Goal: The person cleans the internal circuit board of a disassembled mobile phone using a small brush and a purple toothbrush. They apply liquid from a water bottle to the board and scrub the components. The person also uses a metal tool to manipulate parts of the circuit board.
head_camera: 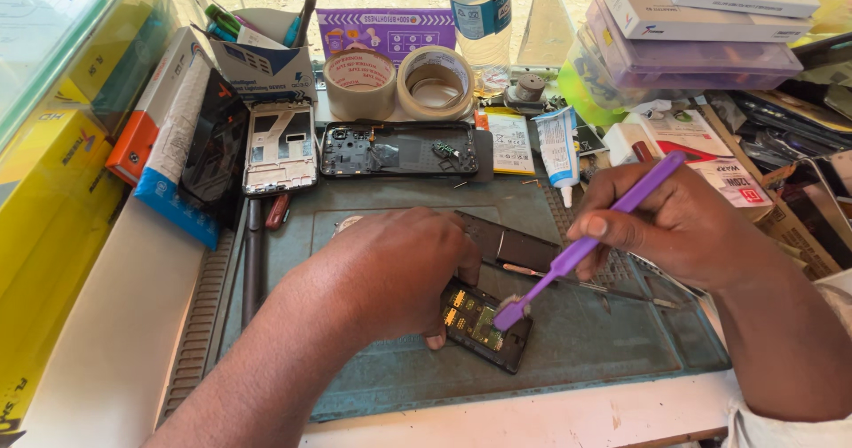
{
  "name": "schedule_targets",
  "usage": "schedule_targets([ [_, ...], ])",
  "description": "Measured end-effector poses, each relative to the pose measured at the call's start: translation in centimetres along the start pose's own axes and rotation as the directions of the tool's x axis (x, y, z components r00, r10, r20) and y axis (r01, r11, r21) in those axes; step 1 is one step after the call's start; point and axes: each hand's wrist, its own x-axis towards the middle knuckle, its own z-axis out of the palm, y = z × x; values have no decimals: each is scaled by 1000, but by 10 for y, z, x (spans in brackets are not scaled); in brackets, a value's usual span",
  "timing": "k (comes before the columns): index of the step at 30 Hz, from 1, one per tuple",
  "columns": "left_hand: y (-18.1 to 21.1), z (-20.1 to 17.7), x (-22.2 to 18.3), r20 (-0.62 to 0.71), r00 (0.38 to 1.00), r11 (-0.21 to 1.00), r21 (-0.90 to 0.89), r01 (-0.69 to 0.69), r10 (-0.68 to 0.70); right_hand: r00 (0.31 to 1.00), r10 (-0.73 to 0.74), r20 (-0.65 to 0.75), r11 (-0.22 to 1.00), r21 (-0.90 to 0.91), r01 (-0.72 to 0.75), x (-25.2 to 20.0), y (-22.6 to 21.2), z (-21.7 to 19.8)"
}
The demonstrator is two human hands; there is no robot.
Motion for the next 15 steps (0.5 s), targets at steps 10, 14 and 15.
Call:
schedule_targets([
  [10, 1, 2, -1, -12, 1000, 1000, -7, 6, -6, 999, -48, 23, 998, -50, 49, 2, 4, 1],
  [14, 2, 1, -1, 20, 999, 999, -12, 38, -38, 1000, -18, 1, 1000, -20, 18, -2, 4, 5],
  [15, 2, 2, -1, 8, 1000, 1000, -7, 16, -16, 999, -37, -5, 999, -21, 37, -1, 3, 4],
])
